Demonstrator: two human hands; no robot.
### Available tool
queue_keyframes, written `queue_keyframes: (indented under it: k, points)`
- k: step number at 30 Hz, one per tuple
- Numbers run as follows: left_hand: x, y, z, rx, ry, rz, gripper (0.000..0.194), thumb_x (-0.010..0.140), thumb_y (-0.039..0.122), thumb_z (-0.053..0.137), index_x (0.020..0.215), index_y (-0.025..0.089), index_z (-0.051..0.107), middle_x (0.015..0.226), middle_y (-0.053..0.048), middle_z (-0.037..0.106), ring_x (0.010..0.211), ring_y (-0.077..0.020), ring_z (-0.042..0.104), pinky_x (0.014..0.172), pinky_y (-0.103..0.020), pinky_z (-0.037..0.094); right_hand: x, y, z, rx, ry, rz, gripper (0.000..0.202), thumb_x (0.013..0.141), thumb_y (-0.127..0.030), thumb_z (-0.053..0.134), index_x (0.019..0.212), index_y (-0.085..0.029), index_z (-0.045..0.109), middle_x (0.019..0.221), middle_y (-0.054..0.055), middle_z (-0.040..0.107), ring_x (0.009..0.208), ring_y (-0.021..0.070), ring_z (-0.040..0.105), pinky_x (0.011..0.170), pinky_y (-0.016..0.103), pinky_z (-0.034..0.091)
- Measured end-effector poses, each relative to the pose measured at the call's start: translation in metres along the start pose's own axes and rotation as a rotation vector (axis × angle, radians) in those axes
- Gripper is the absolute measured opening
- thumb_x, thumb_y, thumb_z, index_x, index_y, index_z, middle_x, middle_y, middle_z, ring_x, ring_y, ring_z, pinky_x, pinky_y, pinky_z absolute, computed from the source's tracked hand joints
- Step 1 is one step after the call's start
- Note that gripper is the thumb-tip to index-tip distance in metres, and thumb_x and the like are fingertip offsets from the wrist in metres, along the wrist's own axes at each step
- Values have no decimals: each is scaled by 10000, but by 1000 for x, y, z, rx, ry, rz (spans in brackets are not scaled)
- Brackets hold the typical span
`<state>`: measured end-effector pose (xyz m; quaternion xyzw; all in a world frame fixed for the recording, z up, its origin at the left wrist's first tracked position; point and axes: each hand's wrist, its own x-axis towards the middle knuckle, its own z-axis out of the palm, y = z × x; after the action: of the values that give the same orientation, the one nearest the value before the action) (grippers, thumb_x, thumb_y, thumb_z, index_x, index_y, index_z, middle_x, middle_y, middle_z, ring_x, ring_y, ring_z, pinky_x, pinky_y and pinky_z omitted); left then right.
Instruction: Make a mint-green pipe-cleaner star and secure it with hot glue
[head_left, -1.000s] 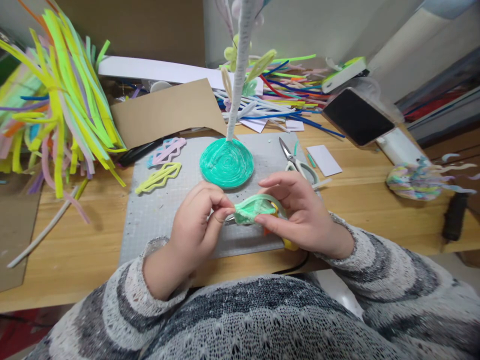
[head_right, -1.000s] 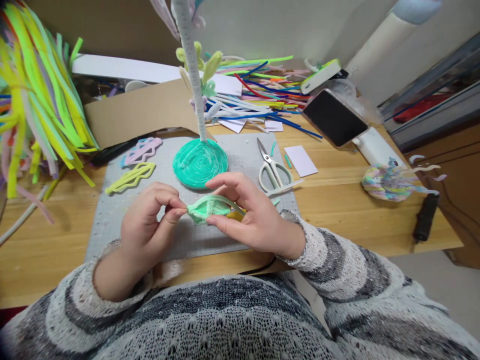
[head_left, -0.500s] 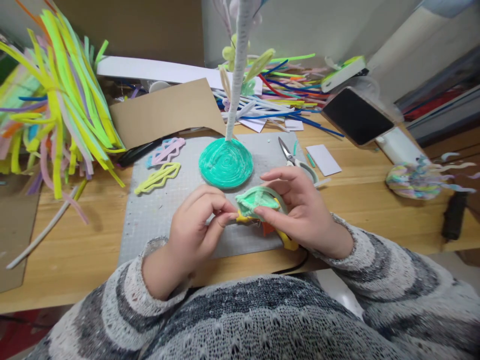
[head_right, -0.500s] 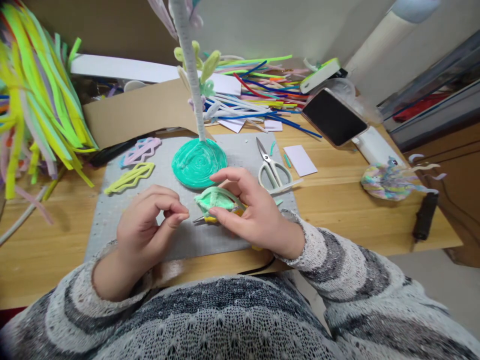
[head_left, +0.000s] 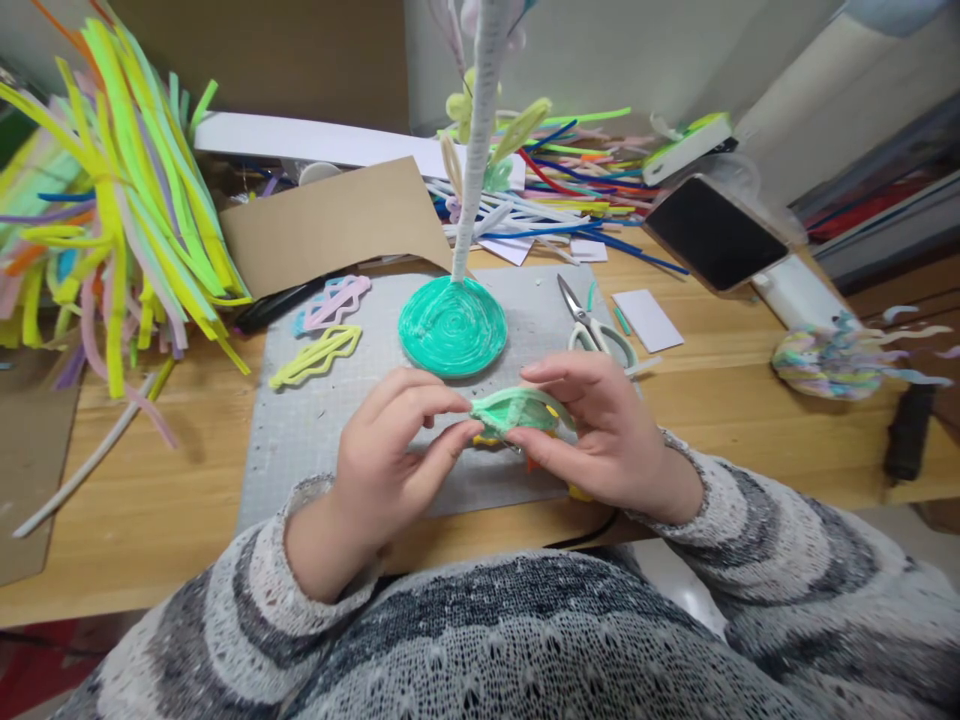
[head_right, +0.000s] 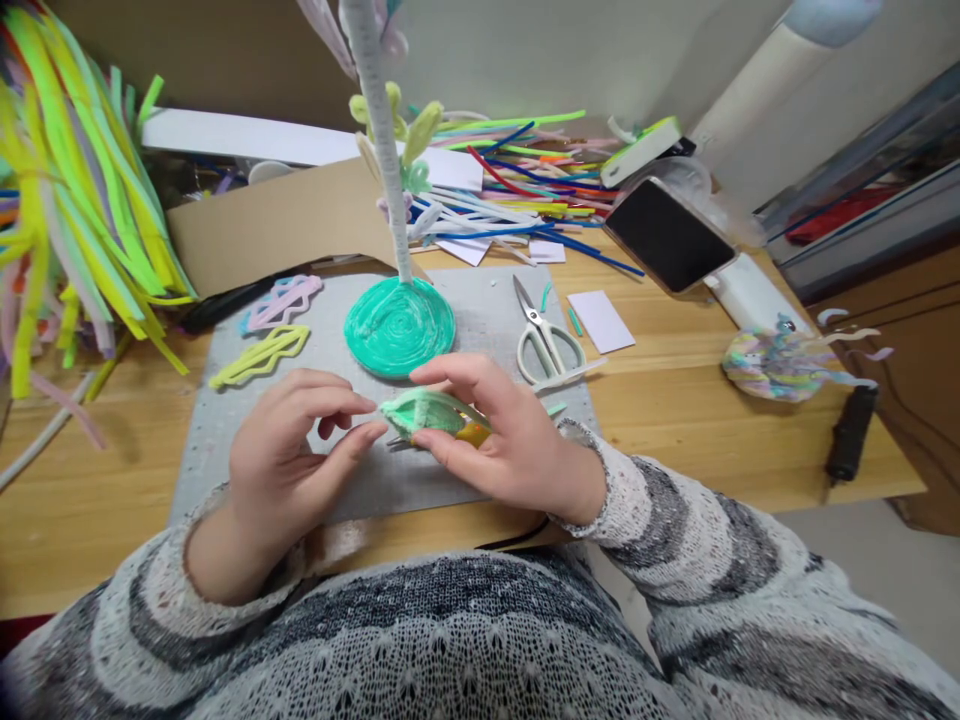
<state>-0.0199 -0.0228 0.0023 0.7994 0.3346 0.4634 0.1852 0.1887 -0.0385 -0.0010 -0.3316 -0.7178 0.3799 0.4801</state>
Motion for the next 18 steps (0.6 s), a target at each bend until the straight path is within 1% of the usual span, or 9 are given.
queue_keyframes:
  k: [1,4,8,12,14,15,18]
  points:
    - [1,0,1,37,3,6,101,831,157,682,912,190,632,825,-27,633,690,-123,564,579,-243,472,-1,0,0,-48,-1,-17,555,805,-53,679,1259,-324,508,1163,24,577,1060,171,623,909,337,536]
    - [0,0,2,75,-15,9,100,831,135,671,909,198,661,855,-36,643,723,-130,590,583,-243,495,-3,1,-2,-157,-25,-93,608,795,-59,688,1303,-328,491,1163,32,604,1076,193,624,923,361,530]
    - [-2,-1,4,81,-17,5,102,833,113,658,900,191,655,850,-38,643,731,-130,595,592,-243,501,1,5,-3,-221,-91,-231,649,794,-65,690,1349,-298,448,1063,39,650,984,201,643,833,379,550]
    - [-1,-2,5,92,-46,17,105,843,83,630,884,179,630,821,-31,636,760,-134,599,643,-248,504,4,6,-3,-269,-116,-337,632,803,-59,676,1350,-274,443,1006,40,675,907,197,649,750,374,545]
    - [-2,-3,5,100,-62,28,103,851,72,611,872,173,611,810,-32,631,773,-136,596,675,-251,503,3,5,-2,-261,-123,-318,618,802,-66,677,1337,-276,451,999,37,673,900,198,652,750,377,550]
    - [-2,-3,6,104,-65,35,99,855,71,605,864,170,601,807,-33,627,774,-136,592,681,-249,500,2,4,-1,-248,-117,-283,609,801,-74,682,1327,-281,457,1011,37,667,910,198,653,763,379,554]
    - [-3,-4,5,127,-44,73,83,866,91,608,850,168,582,798,-32,611,751,-132,572,661,-238,483,-1,1,1,-170,-50,-120,559,807,-94,687,1284,-300,482,1112,41,624,977,185,649,816,356,563]
